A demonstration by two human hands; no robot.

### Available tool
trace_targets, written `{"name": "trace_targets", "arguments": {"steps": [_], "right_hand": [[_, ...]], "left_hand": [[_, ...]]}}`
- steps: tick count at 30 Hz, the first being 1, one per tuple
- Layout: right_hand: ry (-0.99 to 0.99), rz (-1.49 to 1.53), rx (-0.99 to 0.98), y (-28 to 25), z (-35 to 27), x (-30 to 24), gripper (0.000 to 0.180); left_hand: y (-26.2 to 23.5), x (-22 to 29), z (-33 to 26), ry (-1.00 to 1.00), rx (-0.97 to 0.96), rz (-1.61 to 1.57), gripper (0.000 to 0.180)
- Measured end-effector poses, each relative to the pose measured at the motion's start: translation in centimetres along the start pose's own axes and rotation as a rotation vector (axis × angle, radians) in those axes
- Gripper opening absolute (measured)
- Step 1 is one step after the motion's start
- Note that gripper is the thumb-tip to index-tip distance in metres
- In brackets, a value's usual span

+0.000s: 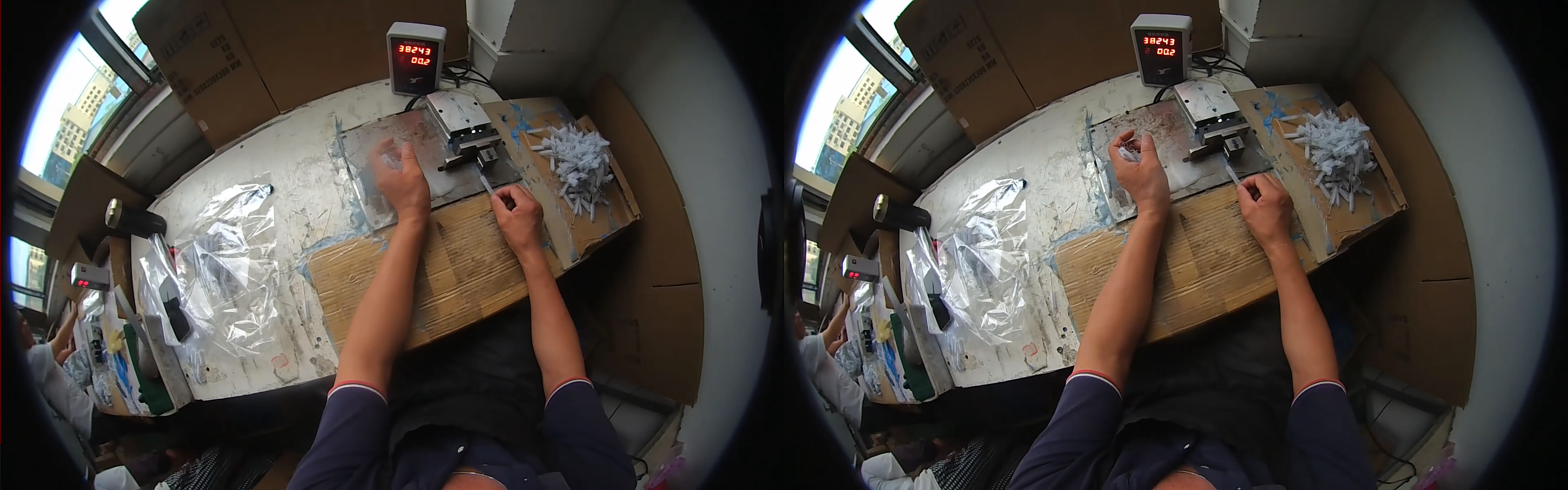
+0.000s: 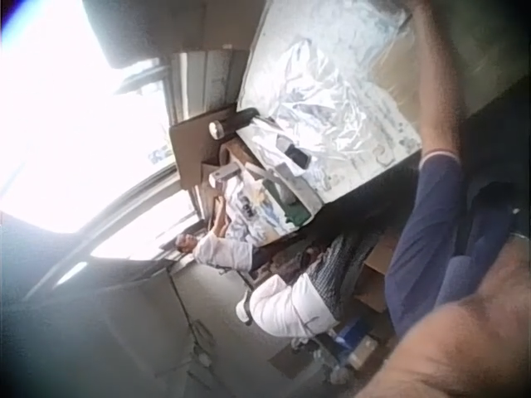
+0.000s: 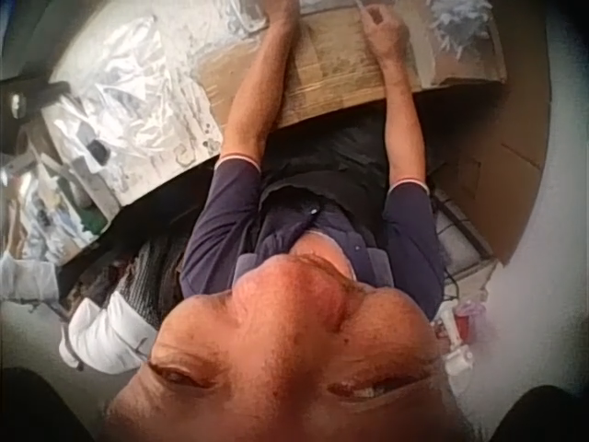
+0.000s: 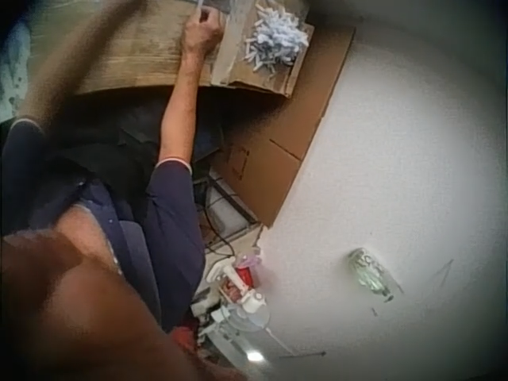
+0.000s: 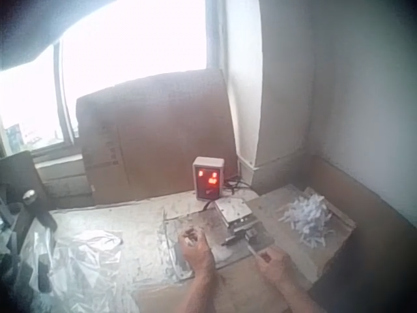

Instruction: The person is using a small machine to assemble or press small white plastic components at a workstation.

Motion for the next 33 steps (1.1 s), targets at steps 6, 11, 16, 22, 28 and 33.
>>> {"name": "trace_targets", "arguments": {"steps": [6,11,16,22,28,33], "right_hand": [[0.021,0.031,-0.001,-0.3,0.2,0.5,0.008],[0.029,0.068,-0.028,0.5,0.7,0.0,0.007],[0.020,0.089,-0.066,1.6,0.3,0.4,0.005],[0.055,0.121,-0.087,1.4,-0.1,3.1,0.009],[0.001,0.117,-0.112,2.1,0.3,3.1,0.010],[0.010,0.106,-0.119,2.5,0.2,3.5,0.011]], "left_hand": [[0.7,-0.2,0.0,-0.016,-0.022,-0.016,0.029],[-0.1,-0.8,0.7,-0.043,-0.010,-0.003,0.029],[-0.4,-1.3,0.7,-0.099,-0.046,-0.033,0.032],[1.4,-2.2,-0.2,-0.053,-0.045,-0.126,0.029],[0.3,-1.0,0.0,0.055,0.024,-0.118,0.030],[0.4,-1.5,0.1,0.077,0.039,-0.130,0.030]]}}
Point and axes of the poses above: each hand's wrist, its own z-axis towards the middle knuckle, its own y-axis out of the palm, x = y × z, the point moved 10 cm from there along z, towards the middle knuckle, and after that the axes turned 5 degrees about -x, right-handed, at the moved point
